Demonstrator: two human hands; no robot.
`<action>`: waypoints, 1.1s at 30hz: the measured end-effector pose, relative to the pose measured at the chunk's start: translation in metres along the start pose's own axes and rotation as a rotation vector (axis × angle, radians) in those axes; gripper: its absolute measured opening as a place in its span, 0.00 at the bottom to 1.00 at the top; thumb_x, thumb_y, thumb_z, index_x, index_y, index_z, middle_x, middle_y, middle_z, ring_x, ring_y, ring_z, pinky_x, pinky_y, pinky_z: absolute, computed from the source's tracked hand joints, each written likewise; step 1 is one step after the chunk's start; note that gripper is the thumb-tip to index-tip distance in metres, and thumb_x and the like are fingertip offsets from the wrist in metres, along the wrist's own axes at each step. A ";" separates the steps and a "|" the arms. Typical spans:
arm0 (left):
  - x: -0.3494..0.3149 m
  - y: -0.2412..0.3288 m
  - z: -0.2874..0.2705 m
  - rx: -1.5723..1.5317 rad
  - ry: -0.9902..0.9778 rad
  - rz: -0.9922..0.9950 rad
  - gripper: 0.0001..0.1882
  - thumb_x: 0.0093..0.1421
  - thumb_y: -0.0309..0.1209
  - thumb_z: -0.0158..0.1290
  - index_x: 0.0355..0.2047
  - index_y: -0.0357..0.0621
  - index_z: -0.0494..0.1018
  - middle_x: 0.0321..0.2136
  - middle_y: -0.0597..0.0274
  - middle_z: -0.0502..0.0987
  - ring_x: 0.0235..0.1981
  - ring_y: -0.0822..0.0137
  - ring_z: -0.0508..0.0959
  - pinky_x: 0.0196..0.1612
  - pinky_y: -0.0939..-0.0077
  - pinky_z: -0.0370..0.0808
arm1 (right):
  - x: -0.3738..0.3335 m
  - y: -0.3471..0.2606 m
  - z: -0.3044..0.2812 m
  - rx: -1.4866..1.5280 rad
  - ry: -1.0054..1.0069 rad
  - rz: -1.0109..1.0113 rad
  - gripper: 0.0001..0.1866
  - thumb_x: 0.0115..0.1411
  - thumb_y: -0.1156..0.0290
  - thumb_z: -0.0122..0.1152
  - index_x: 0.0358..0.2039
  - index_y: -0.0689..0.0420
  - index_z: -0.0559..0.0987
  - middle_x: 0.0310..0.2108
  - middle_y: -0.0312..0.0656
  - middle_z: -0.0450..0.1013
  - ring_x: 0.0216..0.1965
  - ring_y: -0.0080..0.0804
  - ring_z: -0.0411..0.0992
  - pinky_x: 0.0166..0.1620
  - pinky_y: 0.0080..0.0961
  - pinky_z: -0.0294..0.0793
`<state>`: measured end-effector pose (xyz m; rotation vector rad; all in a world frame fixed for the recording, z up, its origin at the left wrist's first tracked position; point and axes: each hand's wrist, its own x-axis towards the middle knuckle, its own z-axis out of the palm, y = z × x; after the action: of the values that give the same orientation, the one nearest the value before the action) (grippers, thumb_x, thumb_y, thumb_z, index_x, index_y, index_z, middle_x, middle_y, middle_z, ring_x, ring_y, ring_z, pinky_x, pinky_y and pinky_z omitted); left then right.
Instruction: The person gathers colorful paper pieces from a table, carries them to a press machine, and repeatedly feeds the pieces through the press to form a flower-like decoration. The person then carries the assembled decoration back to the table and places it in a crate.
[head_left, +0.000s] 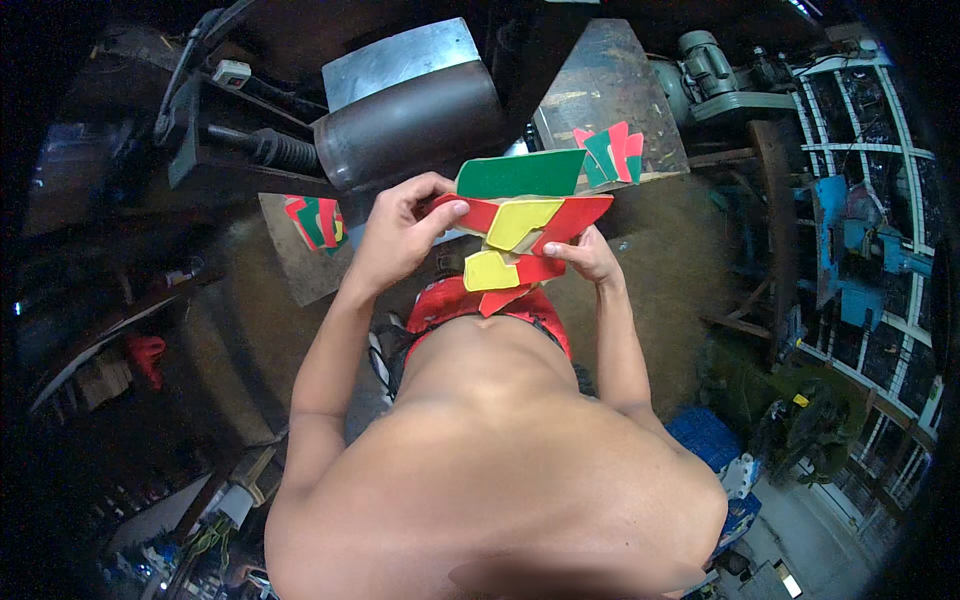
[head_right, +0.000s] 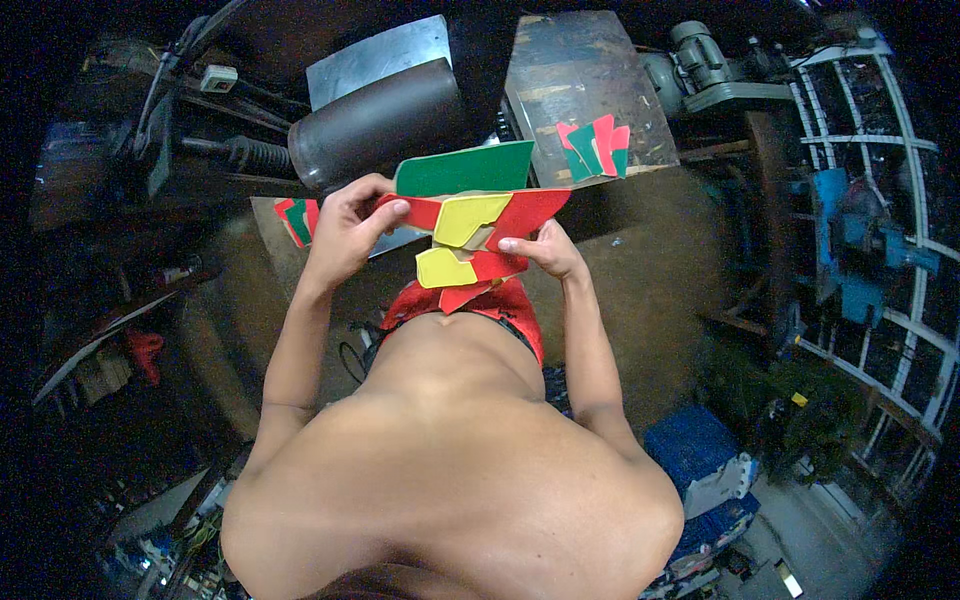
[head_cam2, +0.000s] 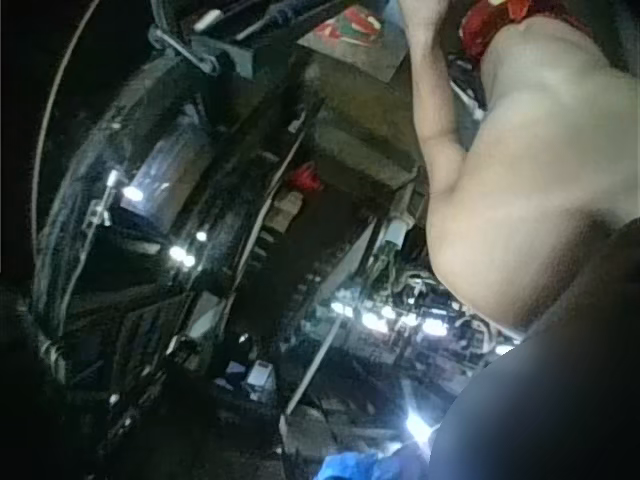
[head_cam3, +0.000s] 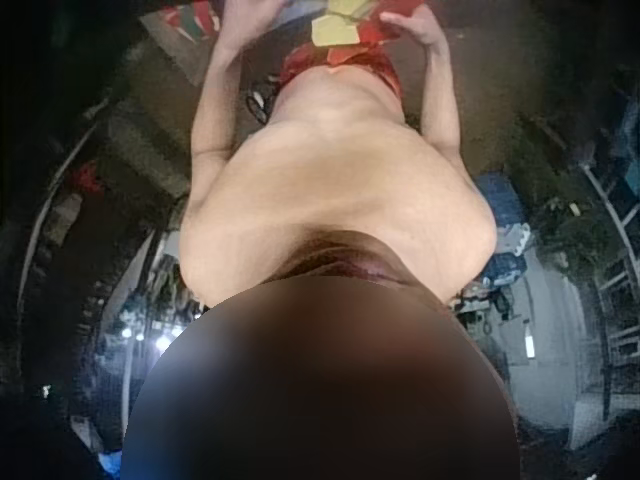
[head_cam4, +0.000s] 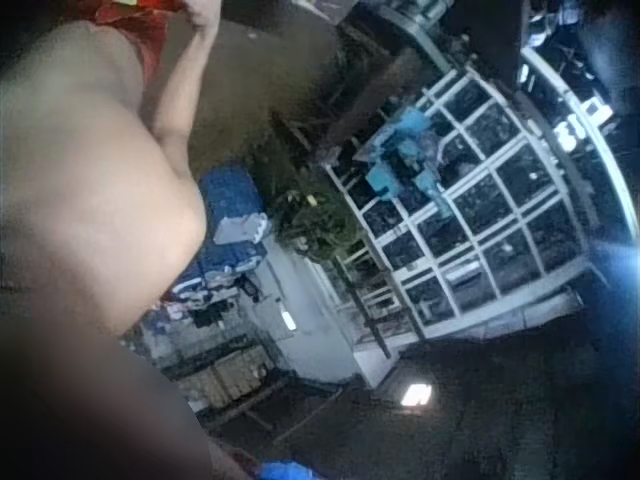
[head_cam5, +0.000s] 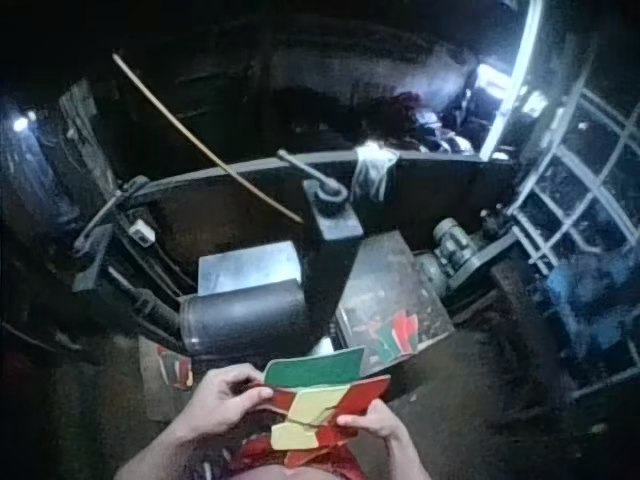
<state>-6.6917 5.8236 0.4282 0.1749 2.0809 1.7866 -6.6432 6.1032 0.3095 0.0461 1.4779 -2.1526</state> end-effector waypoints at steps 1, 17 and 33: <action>-0.006 0.006 0.017 0.004 0.051 0.019 0.08 0.59 0.28 0.56 0.36 0.36 0.74 0.26 0.69 0.75 0.27 0.81 0.72 0.32 0.85 0.70 | -0.006 -0.002 -0.013 0.031 -0.009 0.026 0.29 0.48 0.75 0.68 0.53 0.59 0.70 0.47 0.38 0.73 0.48 0.27 0.71 0.53 0.30 0.68; -0.102 -0.175 0.110 -0.630 0.793 -0.265 0.14 0.62 0.32 0.51 0.47 0.44 0.67 0.38 0.62 0.75 0.34 0.72 0.76 0.32 0.76 0.76 | -0.043 0.041 -0.108 0.264 0.071 0.021 0.30 0.50 0.74 0.65 0.55 0.59 0.67 0.47 0.38 0.72 0.49 0.30 0.71 0.53 0.31 0.69; -0.015 -0.277 0.128 -0.814 0.842 -0.370 0.14 0.63 0.31 0.51 0.43 0.33 0.66 0.38 0.52 0.75 0.37 0.60 0.79 0.37 0.69 0.80 | -0.082 0.086 -0.101 0.110 0.229 0.096 0.24 0.55 0.73 0.63 0.52 0.60 0.68 0.46 0.38 0.72 0.47 0.26 0.71 0.51 0.27 0.71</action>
<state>-6.5878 5.8866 0.1482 -1.2704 1.4171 2.4975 -6.5609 6.2014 0.2209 0.4074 1.4457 -2.2059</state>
